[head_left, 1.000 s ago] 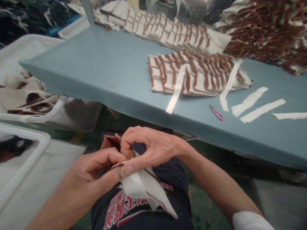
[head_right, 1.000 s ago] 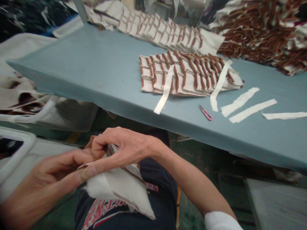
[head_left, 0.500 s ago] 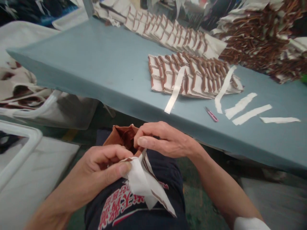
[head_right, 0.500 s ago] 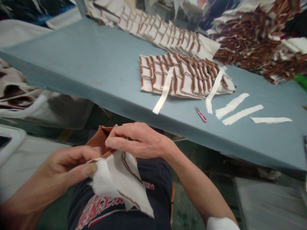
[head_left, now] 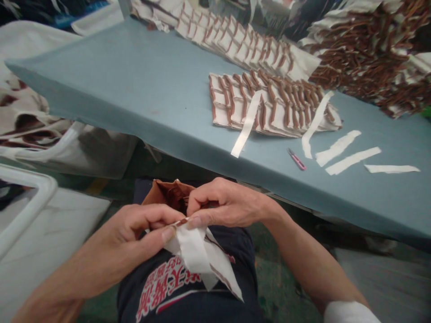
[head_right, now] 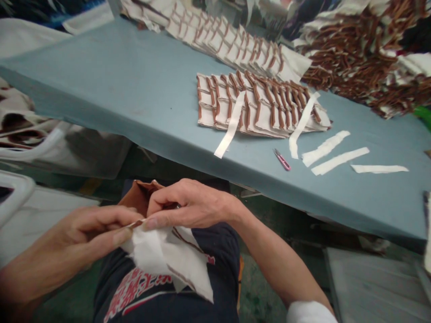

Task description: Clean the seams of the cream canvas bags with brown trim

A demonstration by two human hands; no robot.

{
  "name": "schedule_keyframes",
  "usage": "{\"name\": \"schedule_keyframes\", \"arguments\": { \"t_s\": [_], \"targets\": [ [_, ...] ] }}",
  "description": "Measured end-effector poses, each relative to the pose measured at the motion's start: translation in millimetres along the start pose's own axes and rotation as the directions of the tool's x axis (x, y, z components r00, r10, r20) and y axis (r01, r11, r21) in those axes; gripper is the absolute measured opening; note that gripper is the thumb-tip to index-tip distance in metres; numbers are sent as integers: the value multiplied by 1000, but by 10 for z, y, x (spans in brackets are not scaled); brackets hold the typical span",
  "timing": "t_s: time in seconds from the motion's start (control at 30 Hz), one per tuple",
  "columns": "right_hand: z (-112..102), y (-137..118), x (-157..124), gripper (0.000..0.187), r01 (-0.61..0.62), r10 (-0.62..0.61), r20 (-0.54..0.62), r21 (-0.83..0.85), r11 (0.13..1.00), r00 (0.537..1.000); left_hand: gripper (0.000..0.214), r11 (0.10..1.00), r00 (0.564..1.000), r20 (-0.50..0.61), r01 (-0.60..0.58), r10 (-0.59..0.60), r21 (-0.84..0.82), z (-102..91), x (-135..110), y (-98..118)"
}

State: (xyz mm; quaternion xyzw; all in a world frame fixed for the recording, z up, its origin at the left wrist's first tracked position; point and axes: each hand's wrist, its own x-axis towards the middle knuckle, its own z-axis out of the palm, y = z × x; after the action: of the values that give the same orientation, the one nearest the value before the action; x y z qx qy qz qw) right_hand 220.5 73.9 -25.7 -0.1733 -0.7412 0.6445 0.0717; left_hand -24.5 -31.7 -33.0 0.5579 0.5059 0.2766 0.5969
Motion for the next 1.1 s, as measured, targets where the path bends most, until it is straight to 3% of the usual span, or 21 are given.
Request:
{"name": "schedule_keyframes", "arguments": {
  "t_s": [0.1, 0.23, 0.3, 0.43, 0.57, 0.77, 0.93, 1.1],
  "targets": [
    [29, -10, -10, 30, 22, -28, -29, -184, 983, 999, 26, 999, 998, -64, -9, 12, 45, 4, 18, -38],
    [172, -38, -8, 21, -45, -39, -136, -560, 827, 990, 24, 995, 991, -131, -1, 14, 100, 69, 34, -41],
    [222, -60, -23, 19, -73, -38, -164, -621, 781, 986, 23, 992, 984, -173, -14, 36, 128, 111, 38, 20],
    [221, -113, -62, 13, -26, -63, -172, -473, 881, 983, 20, 985, 967, -239, -55, 93, 162, 181, 35, 197],
    [201, -169, -54, 12, -143, 51, -224, -413, 899, 973, 19, 952, 941, -277, -114, 195, 283, 232, 20, 253],
    [236, -198, -27, 12, -214, 142, -278, -248, 945, 950, 14, 854, 838, -379, -177, 391, 490, 294, 2, 171],
    [345, -90, 20, 10, -187, 201, -326, 72, 980, 924, 15, 818, 800, -419, -149, 430, 555, 299, -48, 125],
    [461, 15, 87, 22, -149, 299, -292, 443, 884, 909, 22, 804, 814, -365, -195, 452, 561, 244, -65, -10]
  ]
}}
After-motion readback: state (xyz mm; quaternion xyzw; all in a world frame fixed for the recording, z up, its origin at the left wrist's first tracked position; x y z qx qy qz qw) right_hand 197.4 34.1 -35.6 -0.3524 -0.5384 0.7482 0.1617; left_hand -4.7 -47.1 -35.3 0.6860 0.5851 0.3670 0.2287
